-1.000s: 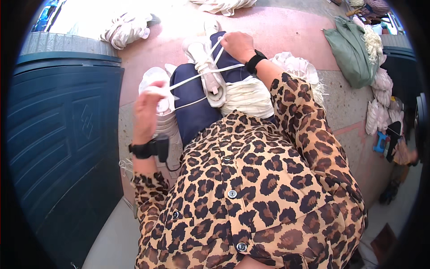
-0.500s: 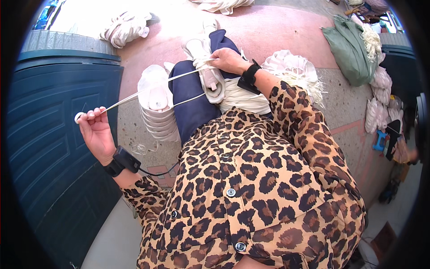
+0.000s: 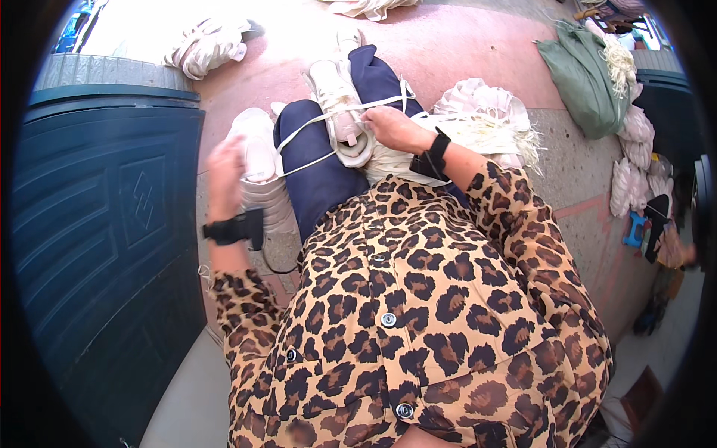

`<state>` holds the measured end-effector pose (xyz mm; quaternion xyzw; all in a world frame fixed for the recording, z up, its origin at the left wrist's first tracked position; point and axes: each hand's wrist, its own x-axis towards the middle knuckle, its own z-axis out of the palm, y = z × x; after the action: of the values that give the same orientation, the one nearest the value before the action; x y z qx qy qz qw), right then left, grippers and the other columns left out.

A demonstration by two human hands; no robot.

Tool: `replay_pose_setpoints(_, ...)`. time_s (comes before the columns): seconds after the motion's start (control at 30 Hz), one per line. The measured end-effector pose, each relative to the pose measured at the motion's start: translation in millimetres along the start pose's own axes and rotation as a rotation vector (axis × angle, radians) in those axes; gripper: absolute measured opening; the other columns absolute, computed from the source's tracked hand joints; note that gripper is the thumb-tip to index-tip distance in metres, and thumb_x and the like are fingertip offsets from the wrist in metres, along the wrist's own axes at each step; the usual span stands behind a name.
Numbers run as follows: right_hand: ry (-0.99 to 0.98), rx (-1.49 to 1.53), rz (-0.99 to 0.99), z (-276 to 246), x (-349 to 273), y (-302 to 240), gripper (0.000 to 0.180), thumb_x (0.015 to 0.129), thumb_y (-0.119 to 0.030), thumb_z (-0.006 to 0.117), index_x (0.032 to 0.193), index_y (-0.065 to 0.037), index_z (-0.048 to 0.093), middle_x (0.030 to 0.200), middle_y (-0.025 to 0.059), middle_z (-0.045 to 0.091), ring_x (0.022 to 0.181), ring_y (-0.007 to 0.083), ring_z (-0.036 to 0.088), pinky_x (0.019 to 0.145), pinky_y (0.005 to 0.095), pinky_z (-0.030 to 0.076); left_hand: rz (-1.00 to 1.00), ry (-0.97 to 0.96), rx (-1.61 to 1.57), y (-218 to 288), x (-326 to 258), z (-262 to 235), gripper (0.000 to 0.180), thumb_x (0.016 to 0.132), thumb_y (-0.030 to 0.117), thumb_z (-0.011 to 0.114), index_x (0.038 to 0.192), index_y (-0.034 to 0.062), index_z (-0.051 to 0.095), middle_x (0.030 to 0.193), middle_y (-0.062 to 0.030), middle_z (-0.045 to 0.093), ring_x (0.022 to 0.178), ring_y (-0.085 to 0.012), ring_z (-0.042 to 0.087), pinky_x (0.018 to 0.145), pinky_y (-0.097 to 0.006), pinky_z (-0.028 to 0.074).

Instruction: Manually lacing a white sneaker while sitting on the floor.

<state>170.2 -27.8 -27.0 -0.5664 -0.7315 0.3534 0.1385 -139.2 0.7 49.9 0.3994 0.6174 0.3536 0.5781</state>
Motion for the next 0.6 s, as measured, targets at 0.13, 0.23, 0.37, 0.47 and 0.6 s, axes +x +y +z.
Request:
replay_pose_setpoints(0.13,0.036,-0.137,0.138,-11.3,10.0,-14.6,0.02,0.076,-0.01,0.045,0.076,0.004,0.059,0.081,0.0265,0.058,0.081,0.0354,0.059,0.071,0.0415,0.046,-0.129,-0.256,0.305,-24.4,-0.7,89.6,0.02,0.083,0.009,0.047,0.097,-0.0031,0.056,0.068,-0.0053,0.059,0.056,-0.0074,0.053,0.049,-0.019,0.041)
replay_pose_setpoints(0.23,0.105,-0.197,0.132,-10.0,15.0,-14.3,0.022,0.076,-0.012,0.045,0.078,0.005,0.059,0.086,0.0254,0.057,0.082,0.0351,0.058,0.073,0.0403,0.047,-0.092,-0.229,0.544,-25.6,4.8,112.3,0.018,0.082,0.011,0.048,0.088,-0.0026,0.058,0.062,-0.0091,0.059,0.057,-0.0147,0.059,0.051,-0.025,0.046)
replay_pose_setpoints(0.37,0.166,-0.082,0.083,-15.2,11.5,-20.2,0.025,0.08,-0.017,0.043,0.083,0.004,0.056,0.089,0.0239,0.056,0.084,0.0362,0.056,0.075,0.0409,0.045,0.328,-0.012,0.809,-47.9,23.7,114.4,0.017,0.081,0.011,0.05,0.076,-0.0018,0.059,0.059,-0.014,0.058,0.061,-0.0334,0.059,0.058,-0.038,0.048)
replay_pose_setpoints(0.47,0.191,0.024,0.04,-17.4,9.1,-19.5,0.024,0.083,-0.018,0.042,0.082,0.002,0.056,0.087,0.022,0.055,0.085,0.0359,0.056,0.075,0.0408,0.045,0.646,0.122,0.74,-52.4,28.1,119.3,0.015,0.082,0.013,0.05,0.08,-0.0005,0.055,0.067,-0.0184,0.059,0.068,-0.0398,0.057,0.062,-0.044,0.046)
replay_pose_setpoints(0.6,0.16,0.006,-0.038,-6.4,6.0,-10.6,0.021,0.08,-0.014,0.043,0.082,0.001,0.056,0.087,0.0202,0.055,0.085,0.0351,0.056,0.077,0.0403,0.045,0.57,0.055,0.691,-58.7,37.5,118.6,0.013,0.084,0.014,0.048,0.086,0.0011,0.052,0.07,-0.0182,0.058,0.071,-0.0371,0.058,0.062,-0.042,0.045)
